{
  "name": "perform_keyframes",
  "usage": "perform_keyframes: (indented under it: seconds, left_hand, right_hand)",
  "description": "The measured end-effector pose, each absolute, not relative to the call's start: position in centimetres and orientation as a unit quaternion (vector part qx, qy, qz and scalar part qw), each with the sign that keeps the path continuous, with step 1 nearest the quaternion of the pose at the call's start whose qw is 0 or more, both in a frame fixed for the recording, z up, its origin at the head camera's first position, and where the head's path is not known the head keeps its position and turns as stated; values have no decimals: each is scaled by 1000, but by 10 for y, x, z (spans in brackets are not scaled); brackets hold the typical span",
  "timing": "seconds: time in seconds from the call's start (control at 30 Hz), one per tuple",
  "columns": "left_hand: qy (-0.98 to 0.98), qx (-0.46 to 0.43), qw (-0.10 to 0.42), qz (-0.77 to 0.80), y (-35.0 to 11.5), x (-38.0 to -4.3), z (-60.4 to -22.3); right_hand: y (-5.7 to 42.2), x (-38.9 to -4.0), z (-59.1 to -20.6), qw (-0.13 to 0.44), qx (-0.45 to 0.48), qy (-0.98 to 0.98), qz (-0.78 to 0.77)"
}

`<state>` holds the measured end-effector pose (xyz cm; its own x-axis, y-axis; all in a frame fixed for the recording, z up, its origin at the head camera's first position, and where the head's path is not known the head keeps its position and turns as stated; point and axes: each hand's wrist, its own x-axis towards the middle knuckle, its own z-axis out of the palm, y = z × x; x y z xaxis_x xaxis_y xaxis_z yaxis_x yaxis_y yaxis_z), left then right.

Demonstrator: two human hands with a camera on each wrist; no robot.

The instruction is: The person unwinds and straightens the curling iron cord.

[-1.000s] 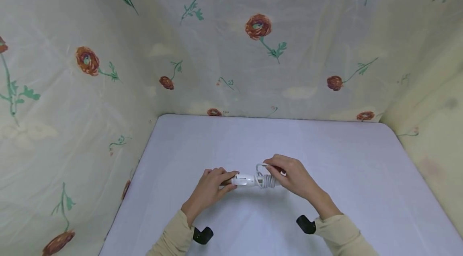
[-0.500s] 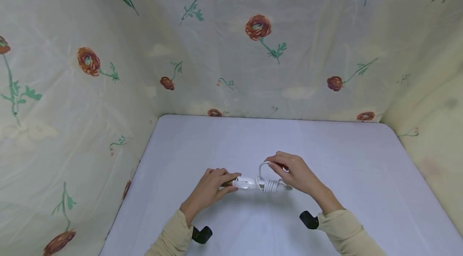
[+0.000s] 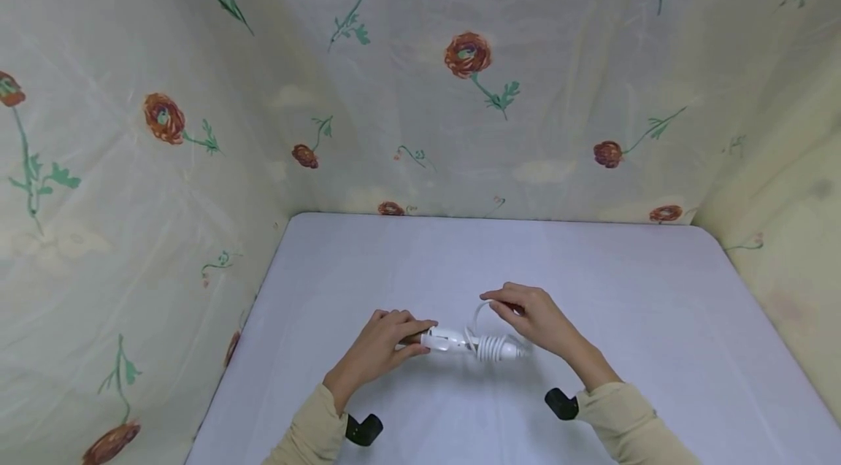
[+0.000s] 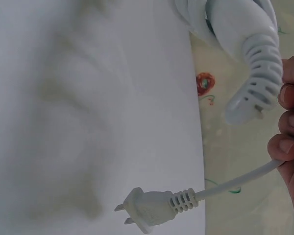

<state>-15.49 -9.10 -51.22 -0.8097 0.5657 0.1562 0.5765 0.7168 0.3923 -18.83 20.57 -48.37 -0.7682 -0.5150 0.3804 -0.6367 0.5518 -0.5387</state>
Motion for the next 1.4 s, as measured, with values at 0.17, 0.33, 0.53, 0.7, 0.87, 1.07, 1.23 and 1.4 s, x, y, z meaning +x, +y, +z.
perform_keyframes:
  seconds: [0.17,0.33,0.53,0.7,0.87,1.07,1.23,1.4]
  left_hand:
    - [-926,-304,6,-226,-92,-154,-513]
    - [-926,-298,4,-230,-92,-156,-513]
    - [-927,-298,5,-228,-92,-157,-511]
    - [-926,-293,2,-237,-93,-159,-511]
    - [-924,-292,-1,-248,-94,-159,-511]
    - [-918,-293,1,-267,-93,-161,-508]
    - [-917,-292,15,-271,-92,-162,-506]
    - [-920,-289,26,-264,-91,-162,-506]
  right_hand:
    - [208,-190,-491,80,321,-875,353]
    - [210,-192,-502,75,299,-873,377]
    - [211,-189,-515,61,275,-875,394]
    - [212,-191,-518,65,277,-868,407]
    - [216,-190,-519,30,268,-864,425]
    - [219,-186,-528,-10,248,-855,456]
    - [219,-182,-538,-20,239,-854,461]
    - [214,-176,-545,-27,199,-861,468]
